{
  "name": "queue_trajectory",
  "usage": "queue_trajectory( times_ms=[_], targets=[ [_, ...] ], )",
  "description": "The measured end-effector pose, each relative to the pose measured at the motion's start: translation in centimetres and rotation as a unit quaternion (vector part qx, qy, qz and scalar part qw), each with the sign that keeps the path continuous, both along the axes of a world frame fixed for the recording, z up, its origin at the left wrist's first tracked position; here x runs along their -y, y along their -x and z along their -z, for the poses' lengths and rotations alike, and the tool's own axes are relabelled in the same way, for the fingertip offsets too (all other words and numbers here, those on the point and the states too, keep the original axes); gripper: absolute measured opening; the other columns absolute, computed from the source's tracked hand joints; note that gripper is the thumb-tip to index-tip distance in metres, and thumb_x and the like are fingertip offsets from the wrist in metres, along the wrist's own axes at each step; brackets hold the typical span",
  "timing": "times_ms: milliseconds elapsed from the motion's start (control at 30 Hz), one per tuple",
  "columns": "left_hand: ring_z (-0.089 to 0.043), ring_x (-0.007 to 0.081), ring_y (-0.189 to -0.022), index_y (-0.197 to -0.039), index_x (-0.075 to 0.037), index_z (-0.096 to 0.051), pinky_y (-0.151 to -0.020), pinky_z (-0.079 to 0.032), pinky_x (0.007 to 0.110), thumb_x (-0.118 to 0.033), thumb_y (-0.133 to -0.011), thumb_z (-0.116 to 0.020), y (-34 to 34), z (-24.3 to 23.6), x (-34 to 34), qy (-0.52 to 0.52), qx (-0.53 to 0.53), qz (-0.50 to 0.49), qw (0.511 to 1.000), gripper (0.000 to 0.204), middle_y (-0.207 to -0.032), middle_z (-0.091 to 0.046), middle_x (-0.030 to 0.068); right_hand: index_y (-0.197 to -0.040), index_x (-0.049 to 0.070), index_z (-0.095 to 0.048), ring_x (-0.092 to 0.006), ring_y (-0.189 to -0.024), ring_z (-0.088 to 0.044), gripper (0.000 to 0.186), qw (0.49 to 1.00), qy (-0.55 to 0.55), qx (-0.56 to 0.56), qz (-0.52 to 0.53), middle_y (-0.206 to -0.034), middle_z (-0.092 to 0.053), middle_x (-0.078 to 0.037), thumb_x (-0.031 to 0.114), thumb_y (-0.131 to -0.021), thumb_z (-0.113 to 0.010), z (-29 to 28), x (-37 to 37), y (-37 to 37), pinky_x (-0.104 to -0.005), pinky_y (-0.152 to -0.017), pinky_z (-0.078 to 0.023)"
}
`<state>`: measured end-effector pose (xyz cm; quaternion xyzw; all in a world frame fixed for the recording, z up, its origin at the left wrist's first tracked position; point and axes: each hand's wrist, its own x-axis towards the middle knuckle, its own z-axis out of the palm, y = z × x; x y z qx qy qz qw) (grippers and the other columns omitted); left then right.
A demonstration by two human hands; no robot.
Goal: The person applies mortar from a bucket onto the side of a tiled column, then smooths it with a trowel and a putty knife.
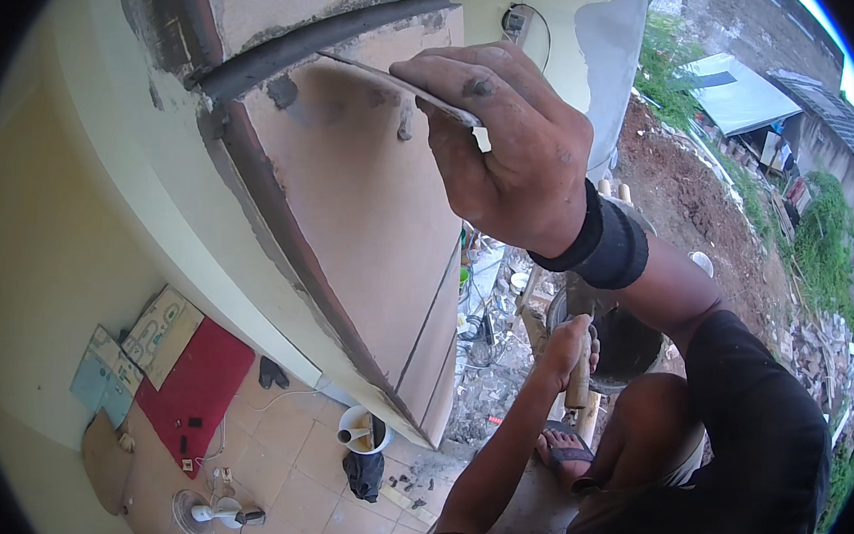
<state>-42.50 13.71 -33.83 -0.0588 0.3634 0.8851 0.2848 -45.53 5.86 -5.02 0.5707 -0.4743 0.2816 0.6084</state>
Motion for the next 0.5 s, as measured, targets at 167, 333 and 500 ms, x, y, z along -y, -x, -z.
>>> queue_trajectory(
  times_ms=[167, 333, 500],
  targets=[
    [-0.053, 0.0142, -0.047, -0.082, -0.011, -0.052, -0.045, -0.045, 0.03, -0.036, -0.094, -0.051, 0.0, 0.3, -0.1, 0.007, 0.014, 0.015, 1.0, 0.028, -0.065, -0.055, 0.0034, -0.104, -0.001, -0.061, -0.0297, -0.084, -0.061, 0.037, 0.995, -0.074, -0.063, 0.005, -0.096, -0.063, -0.013, -0.005, -0.068, -0.067, 0.3, 0.8, -1.0, -0.0367, -0.074, -0.052],
    [-0.052, 0.0143, -0.047, -0.082, -0.01, -0.052, -0.044, -0.044, 0.03, -0.036, -0.093, -0.052, -0.2, 0.7, -0.2, 0.015, 0.003, 0.003, 1.0, 0.028, -0.064, -0.054, 0.0037, -0.099, 0.002, -0.065, -0.0289, -0.084, -0.064, 0.028, 0.996, -0.05, 0.061, 0.041, -0.094, -0.066, -0.012, -0.004, -0.073, -0.063, 1.5, -2.3, 0.4, -0.0353, -0.071, -0.053],
    [-0.051, 0.0152, -0.047, -0.082, -0.009, -0.05, -0.044, -0.044, 0.031, -0.033, -0.092, -0.052, -0.3, 1.3, -0.2, 0.009, 0.01, 0.006, 1.0, 0.026, -0.063, -0.052, 0.0045, -0.099, 0.001, -0.065, -0.0352, -0.077, -0.063, 0.023, 0.948, -0.005, 0.314, 0.043, -0.089, -0.064, -0.017, -0.005, -0.077, -0.058, 4.1, -2.2, 3.5, -0.0379, -0.068, -0.052]
  ],
)
